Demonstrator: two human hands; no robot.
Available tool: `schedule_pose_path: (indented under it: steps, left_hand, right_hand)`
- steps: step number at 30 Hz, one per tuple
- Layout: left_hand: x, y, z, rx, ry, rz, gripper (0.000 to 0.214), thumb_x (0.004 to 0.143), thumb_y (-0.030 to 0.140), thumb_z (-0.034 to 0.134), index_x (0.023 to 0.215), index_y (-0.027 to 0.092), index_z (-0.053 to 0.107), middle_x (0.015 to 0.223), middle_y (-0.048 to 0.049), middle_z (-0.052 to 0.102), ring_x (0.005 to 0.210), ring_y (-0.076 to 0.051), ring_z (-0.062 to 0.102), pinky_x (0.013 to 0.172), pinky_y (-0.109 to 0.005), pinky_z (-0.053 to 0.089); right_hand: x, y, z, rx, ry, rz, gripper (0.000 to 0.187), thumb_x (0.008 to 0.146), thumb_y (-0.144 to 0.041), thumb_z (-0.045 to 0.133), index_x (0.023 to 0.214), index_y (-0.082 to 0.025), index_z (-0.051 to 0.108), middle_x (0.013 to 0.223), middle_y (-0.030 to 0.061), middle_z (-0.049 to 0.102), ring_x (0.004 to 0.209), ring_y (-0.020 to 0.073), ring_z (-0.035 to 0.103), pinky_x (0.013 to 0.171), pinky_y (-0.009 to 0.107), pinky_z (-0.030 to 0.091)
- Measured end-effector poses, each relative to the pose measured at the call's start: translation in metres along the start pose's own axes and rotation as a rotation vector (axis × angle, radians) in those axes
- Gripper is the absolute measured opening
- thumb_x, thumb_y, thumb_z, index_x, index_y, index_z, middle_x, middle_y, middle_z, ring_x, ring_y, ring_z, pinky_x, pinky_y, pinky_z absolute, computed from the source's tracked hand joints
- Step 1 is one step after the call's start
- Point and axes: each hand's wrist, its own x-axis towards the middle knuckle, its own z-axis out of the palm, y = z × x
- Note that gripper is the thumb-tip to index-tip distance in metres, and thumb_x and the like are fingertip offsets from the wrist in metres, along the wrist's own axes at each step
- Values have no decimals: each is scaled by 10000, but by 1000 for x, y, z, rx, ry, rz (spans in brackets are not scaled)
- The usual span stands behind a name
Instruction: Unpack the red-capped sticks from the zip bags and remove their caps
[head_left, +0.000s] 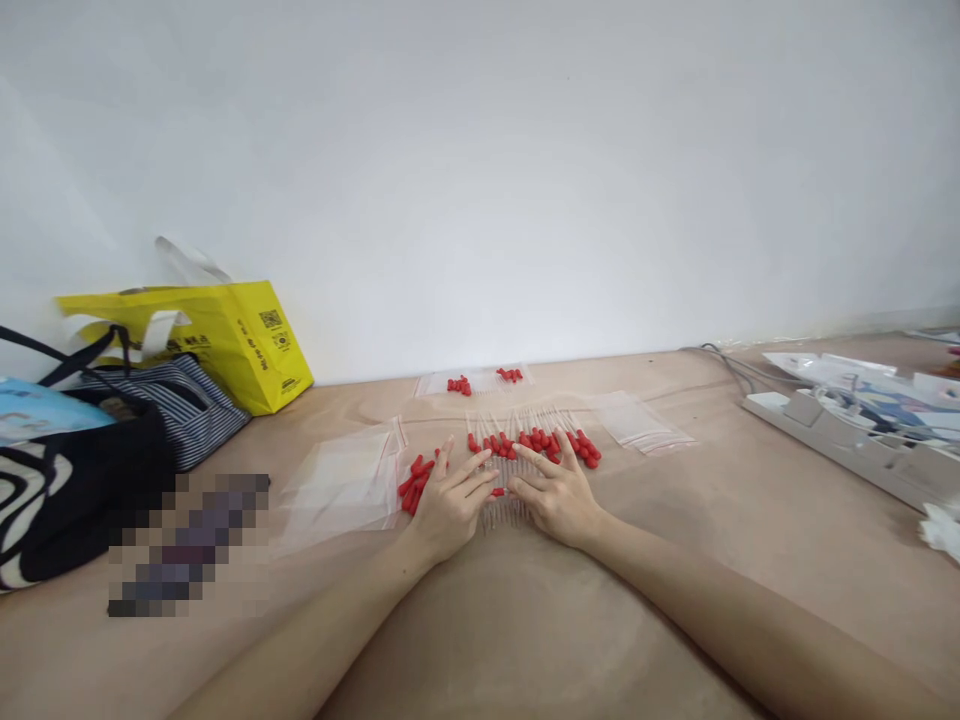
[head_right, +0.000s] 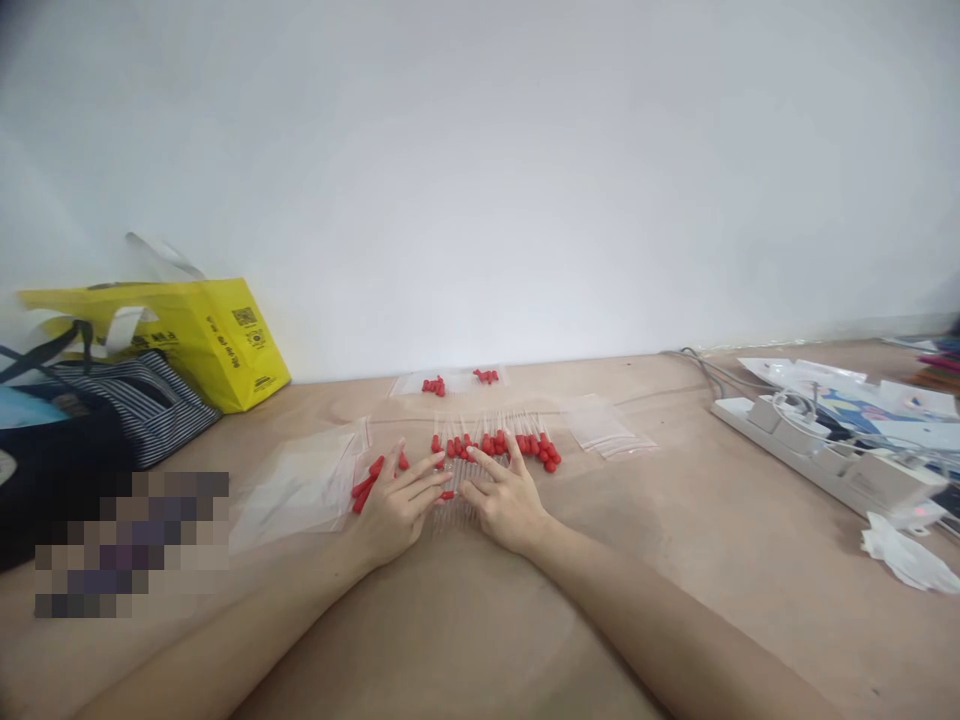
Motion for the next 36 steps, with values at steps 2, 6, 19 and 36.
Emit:
schedule_pose_path:
  steps: [2, 6, 19, 36]
  left_hand:
    - [0, 0, 0, -12, 14, 12, 258, 844, 102, 362, 901, 168, 605, 925, -5, 678, 1076, -182, 512, 1052, -506, 46]
    - [2, 1, -1, -19, 31, 32, 266, 843, 93, 349, 912, 164, 596, 953, -14, 671, 1070, -168, 517, 1057, -482, 42]
    - [2, 3, -5, 20, -10, 41, 275, 826, 70, 345, 907, 154, 593, 1047, -49, 634, 1096, -180, 498, 1047, -493, 55]
    - [0, 6, -5, 36, 10, 28, 242, 827, 103, 371, 859, 173, 600, 1068, -11, 625, 1097, -198, 490, 1040, -494, 118]
  right_hand:
    - [-1, 0, 1, -18, -5, 1, 192, 782, -101, 437, 795, -216, 590, 643, -8, 670, 1134, 183, 448, 1015, 527, -43]
    - [-2, -1, 1, -31, -9, 12, 172, 787, -113, 446, 790, -214, 585, 642, -7, 668, 1136, 171, 445, 1014, 526, -40]
    - [-1, -3, -3, 3, 17, 22, 181, 814, -113, 421, 778, -198, 576, 693, -12, 674, 1103, 164, 476, 1016, 516, -35]
    - [0, -3, -5, 43, 18, 62, 142, 824, -185, 460, 774, -216, 589, 672, -16, 652, 982, 161, 516, 993, 448, 111]
